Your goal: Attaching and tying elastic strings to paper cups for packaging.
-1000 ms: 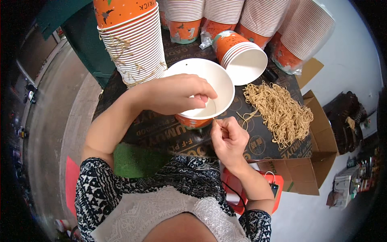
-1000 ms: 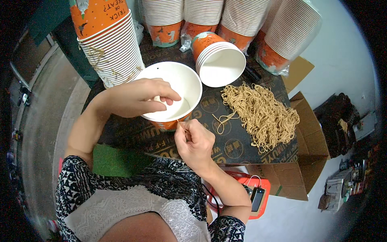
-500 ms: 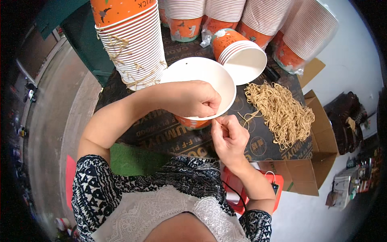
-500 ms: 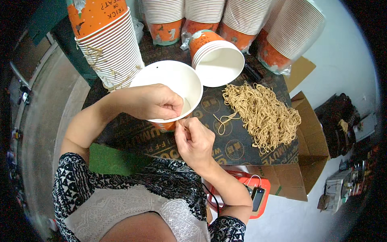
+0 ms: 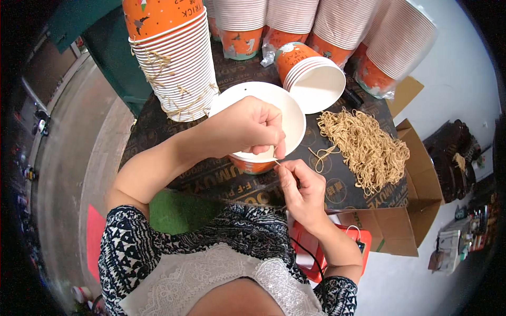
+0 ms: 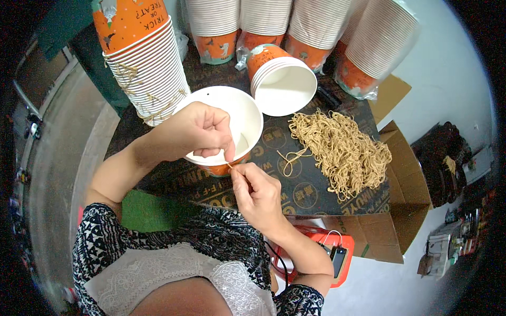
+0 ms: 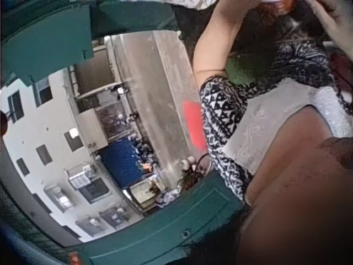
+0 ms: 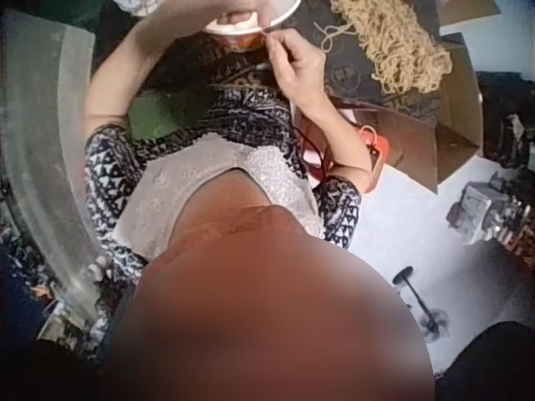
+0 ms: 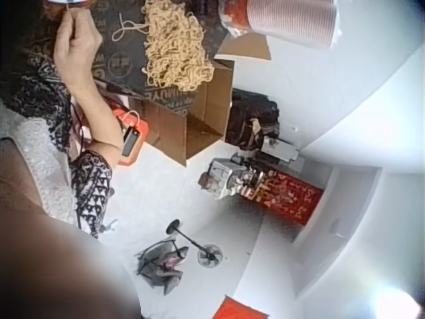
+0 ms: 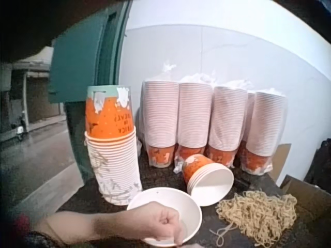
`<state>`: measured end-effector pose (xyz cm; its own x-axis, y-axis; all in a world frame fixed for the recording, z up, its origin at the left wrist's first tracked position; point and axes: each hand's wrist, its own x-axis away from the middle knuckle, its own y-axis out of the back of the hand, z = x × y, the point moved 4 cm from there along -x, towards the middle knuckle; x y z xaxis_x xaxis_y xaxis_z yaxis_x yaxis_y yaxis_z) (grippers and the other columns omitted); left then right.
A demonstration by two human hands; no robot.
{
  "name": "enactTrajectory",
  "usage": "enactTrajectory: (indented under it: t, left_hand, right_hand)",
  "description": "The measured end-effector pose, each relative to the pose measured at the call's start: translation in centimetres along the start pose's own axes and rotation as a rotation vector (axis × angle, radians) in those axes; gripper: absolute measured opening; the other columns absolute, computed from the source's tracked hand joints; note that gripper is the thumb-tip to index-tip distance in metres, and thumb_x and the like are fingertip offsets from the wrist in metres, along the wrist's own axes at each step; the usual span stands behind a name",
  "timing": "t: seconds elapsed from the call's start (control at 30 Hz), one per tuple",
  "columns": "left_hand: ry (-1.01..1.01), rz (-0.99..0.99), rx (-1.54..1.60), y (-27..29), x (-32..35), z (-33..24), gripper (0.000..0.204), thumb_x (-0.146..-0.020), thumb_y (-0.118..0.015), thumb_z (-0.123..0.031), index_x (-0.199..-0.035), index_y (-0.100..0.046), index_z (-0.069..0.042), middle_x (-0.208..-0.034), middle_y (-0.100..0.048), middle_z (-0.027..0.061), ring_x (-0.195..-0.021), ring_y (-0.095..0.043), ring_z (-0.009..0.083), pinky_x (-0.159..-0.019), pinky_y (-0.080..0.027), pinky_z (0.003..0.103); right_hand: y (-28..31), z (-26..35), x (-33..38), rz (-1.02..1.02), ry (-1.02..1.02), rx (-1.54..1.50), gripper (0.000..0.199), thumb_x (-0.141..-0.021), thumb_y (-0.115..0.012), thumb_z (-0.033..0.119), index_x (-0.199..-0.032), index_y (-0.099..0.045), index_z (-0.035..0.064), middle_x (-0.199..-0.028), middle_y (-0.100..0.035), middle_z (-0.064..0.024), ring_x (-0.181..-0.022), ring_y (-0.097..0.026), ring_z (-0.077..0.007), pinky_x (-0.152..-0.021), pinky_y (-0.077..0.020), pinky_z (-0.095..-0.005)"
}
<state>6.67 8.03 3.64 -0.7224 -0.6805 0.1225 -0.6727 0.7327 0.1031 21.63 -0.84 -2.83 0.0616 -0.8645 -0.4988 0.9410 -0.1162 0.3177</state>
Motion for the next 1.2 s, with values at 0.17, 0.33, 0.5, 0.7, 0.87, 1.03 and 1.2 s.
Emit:
enactTrajectory:
  t: [0.17,0.33,0.5,0.7,0.87,1.03,1.2]
  left_hand:
    - [0.043,0.038,-0.008,-0.2,-0.6,0.8,0.01,-0.085,-0.067,-0.008,-0.09,-0.067,0.001,-0.079,-0.068,0.004,-0.057,-0.052,0.0046,-0.054,-0.042,0.019]
    - [-0.005,0.113,-0.093,-1.1,-0.7,0.8,0.013,-0.082,-0.071,-0.002,-0.094,-0.066,0.001,-0.084,-0.067,0.003,-0.072,-0.06,0.005,-0.066,-0.049,0.019]
    - [-0.135,0.121,-0.262,-2.2,-1.0,0.6,0.017,-0.083,-0.073,-0.001,-0.097,-0.065,0.003,-0.087,-0.067,0.0024,-0.082,-0.062,0.0065,-0.075,-0.051,0.021]
    - [-0.05,0.152,-0.074,-1.4,-1.2,1.1,0.015,-0.087,-0.07,-0.008,-0.095,-0.064,0.003,-0.082,-0.065,0.0034,-0.071,-0.058,0.0065,-0.064,-0.047,0.021]
    - [-0.051,0.176,0.001,-1.5,-0.7,0.5,0.015,-0.088,-0.07,-0.01,-0.093,-0.064,0.002,-0.079,-0.064,0.0025,-0.066,-0.056,0.0069,-0.061,-0.045,0.021]
    - [-0.052,0.181,0.007,-1.4,-0.9,0.5,0.014,-0.087,-0.07,-0.01,-0.093,-0.064,0.002,-0.078,-0.063,0.0019,-0.066,-0.056,0.0066,-0.062,-0.046,0.021]
    - [-0.043,0.169,-0.016,-1.7,-0.6,0.5,0.013,-0.086,-0.07,-0.01,-0.091,-0.063,0.0,-0.078,-0.064,0.0021,-0.066,-0.057,0.0066,-0.061,-0.045,0.021]
  right_hand:
    - [1.7,0.6,-0.2,0.018,-0.113,-0.119,0.007,-0.094,-0.062,0.004,-0.09,-0.064,-0.0007,-0.066,-0.057,-0.0017,-0.057,-0.049,-0.0055,-0.052,-0.0406,-0.0233]
    - [3.3,1.6,-1.6,-0.066,-0.075,-0.091,0.01,-0.091,-0.068,0.006,-0.085,-0.063,-0.0001,-0.062,-0.056,-0.0014,-0.056,-0.049,-0.0054,-0.051,-0.0412,-0.0234]
    - [2.8,2.7,-3.3,-0.042,0.047,-0.03,0.009,-0.089,-0.069,0.005,-0.087,-0.062,-0.0006,-0.063,-0.058,-0.0035,-0.055,-0.051,-0.0076,-0.051,-0.0418,-0.0251]
    - [4.9,3.5,-3.2,0.179,0.306,0.064,0.015,-0.081,-0.065,-0.005,-0.094,-0.064,0.001,-0.069,-0.052,-0.0048,-0.058,-0.047,-0.0111,-0.054,-0.0377,-0.0231]
    - [4.6,3.6,-3.0,-0.007,0.226,0.324,0.025,-0.078,-0.07,-0.002,-0.102,-0.065,0.002,-0.086,-0.059,-0.0149,-0.072,-0.063,-0.0298,-0.063,-0.0515,-0.0375]
    - [3.8,3.0,-3.1,0.017,0.224,0.224,0.025,-0.078,-0.069,-0.003,-0.101,-0.064,0.0018,-0.087,-0.059,-0.0153,-0.073,-0.064,-0.0296,-0.061,-0.0512,-0.0362]
    - [3.4,2.8,-3.0,-0.004,0.275,0.256,0.02,-0.077,-0.069,-0.004,-0.096,-0.062,0.0019,-0.084,-0.058,-0.0149,-0.069,-0.063,-0.0293,-0.058,-0.0512,-0.0353]
